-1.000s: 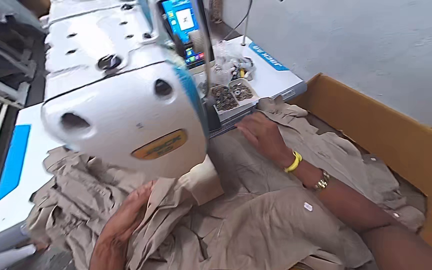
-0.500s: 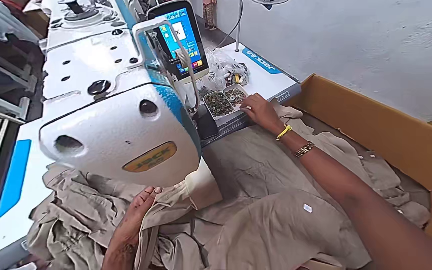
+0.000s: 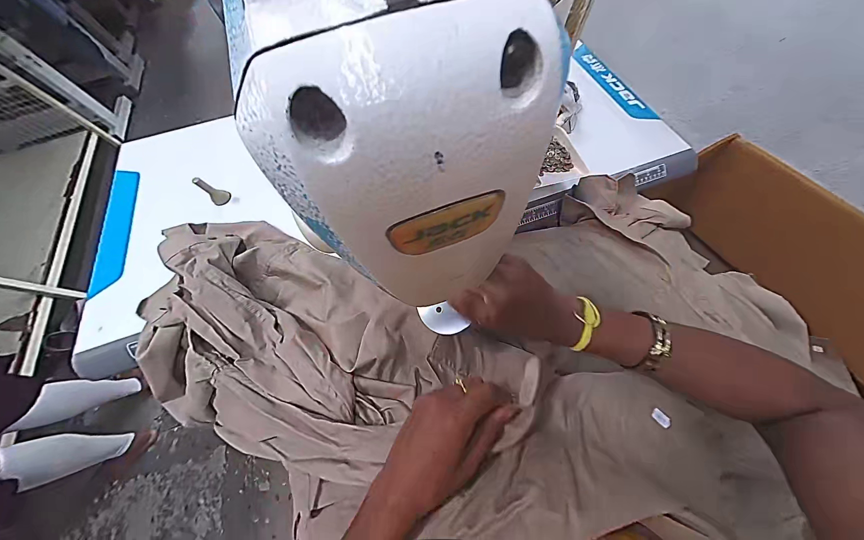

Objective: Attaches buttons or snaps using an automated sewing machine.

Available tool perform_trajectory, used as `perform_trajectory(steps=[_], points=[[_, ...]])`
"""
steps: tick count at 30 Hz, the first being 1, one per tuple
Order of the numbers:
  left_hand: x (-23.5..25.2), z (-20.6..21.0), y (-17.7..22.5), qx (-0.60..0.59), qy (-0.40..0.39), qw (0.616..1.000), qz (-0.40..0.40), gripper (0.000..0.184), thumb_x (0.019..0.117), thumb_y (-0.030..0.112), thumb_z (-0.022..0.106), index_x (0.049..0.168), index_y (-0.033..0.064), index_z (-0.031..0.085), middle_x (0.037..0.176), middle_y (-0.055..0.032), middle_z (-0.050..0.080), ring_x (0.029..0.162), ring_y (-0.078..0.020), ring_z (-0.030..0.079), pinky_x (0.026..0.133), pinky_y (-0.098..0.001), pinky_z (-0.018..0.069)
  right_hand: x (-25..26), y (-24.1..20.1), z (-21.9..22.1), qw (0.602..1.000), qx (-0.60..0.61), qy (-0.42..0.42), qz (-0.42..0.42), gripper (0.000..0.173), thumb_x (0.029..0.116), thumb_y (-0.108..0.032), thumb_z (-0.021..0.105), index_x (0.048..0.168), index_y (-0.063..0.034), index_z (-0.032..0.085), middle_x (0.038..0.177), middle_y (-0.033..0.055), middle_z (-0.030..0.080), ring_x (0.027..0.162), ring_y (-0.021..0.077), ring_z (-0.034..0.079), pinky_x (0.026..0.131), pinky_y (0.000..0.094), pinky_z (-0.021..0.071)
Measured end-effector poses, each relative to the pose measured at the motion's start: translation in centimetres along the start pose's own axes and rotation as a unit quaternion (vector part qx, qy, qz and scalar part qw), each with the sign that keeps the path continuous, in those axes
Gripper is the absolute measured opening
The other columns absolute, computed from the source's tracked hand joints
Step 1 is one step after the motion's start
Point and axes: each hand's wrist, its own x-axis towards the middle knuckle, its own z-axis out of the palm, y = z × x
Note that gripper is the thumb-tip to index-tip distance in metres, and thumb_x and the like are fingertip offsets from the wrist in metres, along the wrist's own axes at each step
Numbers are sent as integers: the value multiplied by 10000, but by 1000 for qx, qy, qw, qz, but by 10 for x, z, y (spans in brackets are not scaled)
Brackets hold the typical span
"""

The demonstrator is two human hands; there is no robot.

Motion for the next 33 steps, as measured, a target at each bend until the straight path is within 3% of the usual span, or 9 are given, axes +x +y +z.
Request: perform_trajectory(steps=[3,5,7,9,11,15,23,28,33], points=[[12,-14,0,21,70,997,-30,265,1046,297,534,1039,111,723,879,-35,722,760,-123,696,670,-293,581,2,-1,-6,988,121,-45,87,120,918,-117,662,866,-65,756,856,58,739,883,164,712,757,278,559],[13,-29,-4,8,117,992,-43,278,1049,292,543,1042,85,728,908,-37,731,818,-71,686,750,-233,566,-2,-2,-29,922,311,-128,193,252,1032,-267,592,971,-39,682,882,34,704,852,73,666,764,225,539],[16,-41,-14,-8,141,988,-59,287,1043,287,553,1032,65,735,913,-28,733,825,-25,668,781,-199,550,-6,-7,-47,859,390,-219,249,344,1031,-397,582,1039,-60,649,918,26,690,860,76,649,771,267,519],[23,-53,-24,-36,153,982,-101,290,1031,297,582,1045,49,732,866,11,709,757,16,624,719,-168,525,-14,-15,-41,857,364,-190,311,267,999,-314,635,1002,-48,656,860,57,672,805,136,631,753,339,479],[31,-60,-35,-103,173,965,-168,251,1006,249,598,1106,21,632,792,59,608,677,20,560,638,-155,487,-23,-11,-23,844,363,-125,374,188,1002,-259,632,993,-72,643,806,-30,635,733,0,587,690,196,482],[47,-65,-44,-246,223,911,-243,301,990,77,563,1250,-11,441,888,27,627,813,-8,640,774,-177,546,-25,4,-4,786,412,-85,452,81,987,-141,626,1005,-114,552,740,-98,558,676,-53,541,645,151,461],[52,-59,-42,-206,232,915,-257,312,1005,84,539,1268,-69,470,966,-14,630,881,17,630,819,-153,529,-23,11,-6,835,333,-90,429,83,985,-141,626,1041,-93,587,751,-59,597,640,-9,556,599,184,472],[52,-56,-45,-217,238,917,-235,276,988,71,534,1228,-45,464,916,38,611,831,38,616,781,-134,524,-47,74,3,928,7,-48,368,155,988,-71,620,1029,-9,756,985,186,698,938,350,688,810,486,560],[54,-55,-40,-215,246,911,-252,252,1003,59,526,1225,-52,487,878,43,621,788,55,610,735,-114,514,-54,108,31,942,-85,-97,309,205,997,-159,642,1107,-22,748,1038,188,673,998,379,657,798,475,560]])
